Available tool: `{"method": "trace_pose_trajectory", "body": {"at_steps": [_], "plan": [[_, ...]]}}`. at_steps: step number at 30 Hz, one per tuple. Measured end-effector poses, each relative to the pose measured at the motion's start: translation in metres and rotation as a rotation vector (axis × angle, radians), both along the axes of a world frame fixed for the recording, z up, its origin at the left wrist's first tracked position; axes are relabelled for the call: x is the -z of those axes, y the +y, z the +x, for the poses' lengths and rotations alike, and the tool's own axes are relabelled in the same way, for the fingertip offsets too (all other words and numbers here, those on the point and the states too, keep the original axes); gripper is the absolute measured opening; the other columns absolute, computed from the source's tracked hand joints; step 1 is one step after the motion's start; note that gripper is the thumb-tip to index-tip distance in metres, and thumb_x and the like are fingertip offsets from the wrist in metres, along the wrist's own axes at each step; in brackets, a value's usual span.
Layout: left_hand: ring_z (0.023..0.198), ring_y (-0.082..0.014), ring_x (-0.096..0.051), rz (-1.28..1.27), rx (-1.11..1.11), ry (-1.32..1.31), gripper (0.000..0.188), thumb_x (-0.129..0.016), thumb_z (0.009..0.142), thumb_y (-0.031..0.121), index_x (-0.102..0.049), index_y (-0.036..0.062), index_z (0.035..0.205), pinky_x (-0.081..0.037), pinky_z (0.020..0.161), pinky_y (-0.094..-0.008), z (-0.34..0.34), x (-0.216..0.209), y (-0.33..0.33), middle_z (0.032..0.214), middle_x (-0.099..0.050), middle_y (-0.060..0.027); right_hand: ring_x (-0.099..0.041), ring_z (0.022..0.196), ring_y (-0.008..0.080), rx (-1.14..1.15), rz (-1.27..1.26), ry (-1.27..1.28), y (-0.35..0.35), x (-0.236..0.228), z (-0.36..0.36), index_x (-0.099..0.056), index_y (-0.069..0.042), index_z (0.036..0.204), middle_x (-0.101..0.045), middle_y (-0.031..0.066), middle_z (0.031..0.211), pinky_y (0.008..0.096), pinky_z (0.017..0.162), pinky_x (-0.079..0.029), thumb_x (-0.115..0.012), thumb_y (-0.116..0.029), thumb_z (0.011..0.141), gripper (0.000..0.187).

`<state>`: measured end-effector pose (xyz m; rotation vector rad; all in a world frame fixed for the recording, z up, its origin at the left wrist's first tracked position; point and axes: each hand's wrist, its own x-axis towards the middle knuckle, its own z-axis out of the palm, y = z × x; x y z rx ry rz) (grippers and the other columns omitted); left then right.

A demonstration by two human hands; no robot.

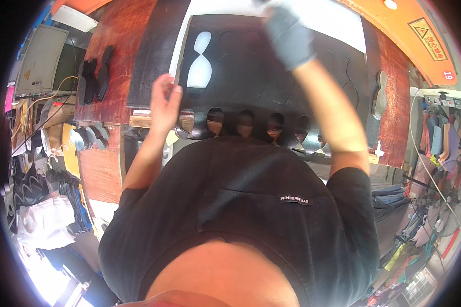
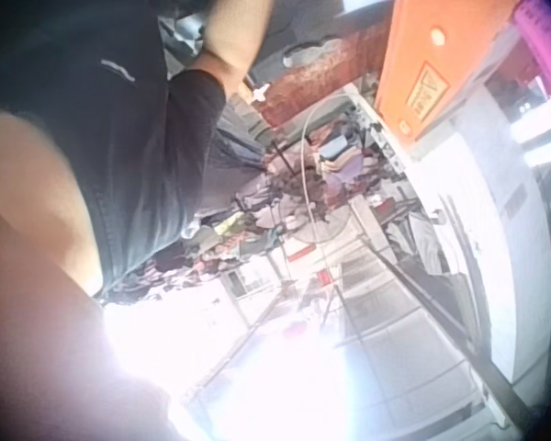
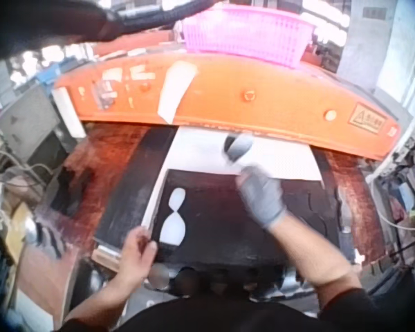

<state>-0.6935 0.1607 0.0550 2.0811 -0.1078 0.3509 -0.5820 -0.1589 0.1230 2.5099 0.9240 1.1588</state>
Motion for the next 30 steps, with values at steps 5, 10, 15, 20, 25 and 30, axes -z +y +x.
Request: {"method": "trace_pose_trajectory", "body": {"at_steps": [5,10,15,20,25,30], "plan": [[0.107,-0.0287,-0.056,0.128,0.308,0.684,0.062,-0.066,0.082,0.034,-0.043,-0.0051,0.125,-0.044,0.090,-0.0356,0.020,-0.013,-0.026,0.117,-0.055,-0.0227,-0.061,0.094,0.0283,-0.370,0.628,0.603,0.058,0.087,-0.054,-0.065,-0.012,0.101,-0.065,0.0087,0.100,0.0368,0.081,-0.050,-0.065,-0.018,0.079,0.023],[0.079,-0.0138,-0.047,0.100,0.459,1.014,0.055,-0.070,0.080,0.036,-0.052,-0.0006,0.117,-0.042,0.078,-0.0288,0.066,-0.025,-0.032,0.099,-0.056,-0.0082,-0.061,0.095,0.0312,-0.283,0.907,0.814,0.054,0.090,-0.062,-0.064,-0.010,0.102,-0.065,0.0107,0.101,0.0378,0.081,-0.050,-0.065,-0.016,0.080,0.023],[0.077,-0.0120,-0.049,-0.357,0.436,1.153,0.024,-0.066,0.083,0.026,-0.060,0.0055,0.095,-0.040,0.071,-0.0268,0.072,-0.021,-0.044,0.082,-0.058,-0.0015,-0.059,0.098,0.0308,-0.389,0.814,0.751,0.061,0.098,-0.070,-0.060,-0.005,0.104,-0.063,0.0124,0.101,0.0357,0.083,-0.048,-0.059,-0.008,0.083,0.021],[0.078,-0.0183,-0.059,-0.660,0.421,1.052,0.012,-0.063,0.082,0.016,-0.058,0.0067,0.076,-0.036,0.086,-0.0312,0.077,0.002,-0.045,0.073,-0.060,-0.0055,-0.057,0.103,0.0351,-0.437,0.722,0.778,0.055,0.092,-0.072,-0.056,-0.004,0.113,-0.059,0.0173,0.111,0.0403,0.086,-0.047,-0.066,-0.024,0.078,0.042],[0.070,-0.0250,-0.059,-0.863,0.573,1.165,0.017,-0.058,0.083,0.017,-0.055,0.0076,0.070,-0.041,0.079,-0.0350,0.087,0.015,-0.041,0.064,-0.056,-0.0055,-0.054,0.107,0.0385,-0.350,0.586,0.613,0.070,0.082,-0.083,-0.051,0.003,0.118,-0.056,0.0241,0.114,0.0432,0.090,-0.045,-0.073,-0.035,0.068,0.066],[0.068,-0.0293,-0.062,-1.029,0.575,1.226,0.022,-0.055,0.087,0.017,-0.055,0.0050,0.069,-0.051,0.071,-0.0434,0.084,0.008,-0.042,0.061,-0.056,-0.0073,-0.059,0.097,0.0359,-0.234,0.649,0.635,0.086,0.082,-0.086,-0.055,-0.003,0.113,-0.060,0.0206,0.105,0.0427,0.079,-0.049,-0.066,-0.026,0.072,0.048]]}}
